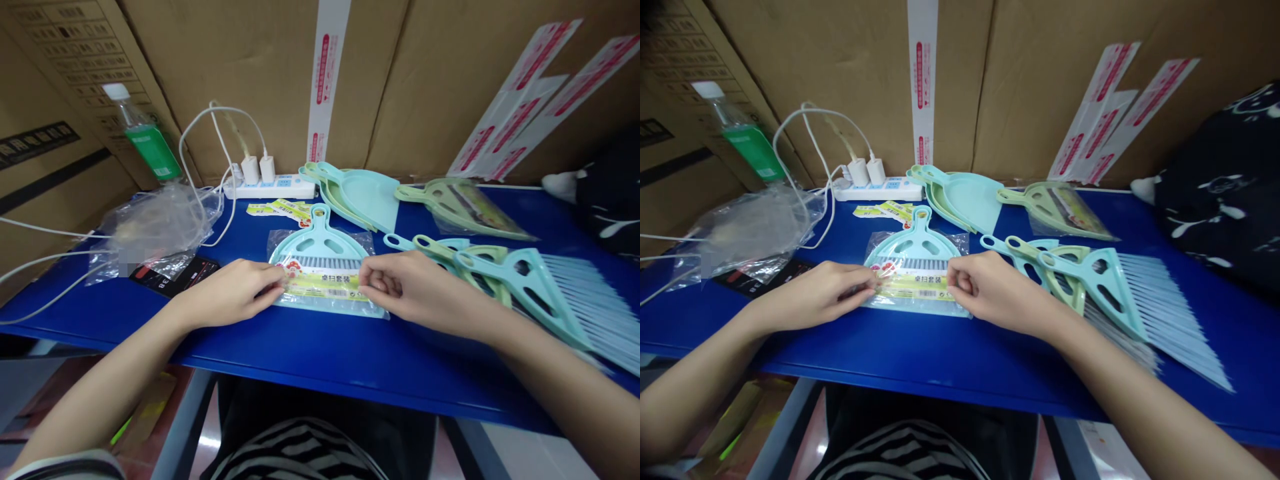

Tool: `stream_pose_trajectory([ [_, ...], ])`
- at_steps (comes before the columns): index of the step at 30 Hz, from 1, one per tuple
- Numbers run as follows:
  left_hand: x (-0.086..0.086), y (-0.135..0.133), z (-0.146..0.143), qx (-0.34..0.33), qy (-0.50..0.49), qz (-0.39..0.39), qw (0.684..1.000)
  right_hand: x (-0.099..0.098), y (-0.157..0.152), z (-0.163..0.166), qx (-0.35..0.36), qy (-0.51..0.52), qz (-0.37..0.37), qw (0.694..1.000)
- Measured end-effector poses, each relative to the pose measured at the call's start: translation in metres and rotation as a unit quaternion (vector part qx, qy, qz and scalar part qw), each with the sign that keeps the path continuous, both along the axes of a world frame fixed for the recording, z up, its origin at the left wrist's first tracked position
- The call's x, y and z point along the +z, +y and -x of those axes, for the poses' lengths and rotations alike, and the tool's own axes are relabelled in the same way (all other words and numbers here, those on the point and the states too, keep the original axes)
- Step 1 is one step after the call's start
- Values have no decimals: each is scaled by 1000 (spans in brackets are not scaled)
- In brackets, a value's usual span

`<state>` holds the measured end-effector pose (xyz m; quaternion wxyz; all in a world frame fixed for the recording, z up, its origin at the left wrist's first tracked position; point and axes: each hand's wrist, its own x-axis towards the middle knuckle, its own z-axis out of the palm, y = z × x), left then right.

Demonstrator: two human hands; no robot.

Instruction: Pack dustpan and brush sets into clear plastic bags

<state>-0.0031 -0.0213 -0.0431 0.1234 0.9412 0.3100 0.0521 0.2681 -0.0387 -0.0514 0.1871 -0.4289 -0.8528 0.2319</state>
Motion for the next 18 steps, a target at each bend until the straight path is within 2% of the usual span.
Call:
stream_pose_trajectory([
  [9, -3, -1, -4, 44, -11, -4, 999, -4, 2, 0, -25, 14, -4, 1000],
  [18, -2, -2, -5, 55, -36, 21, 998, -6, 1, 1, -19, -20, -52, 998],
])
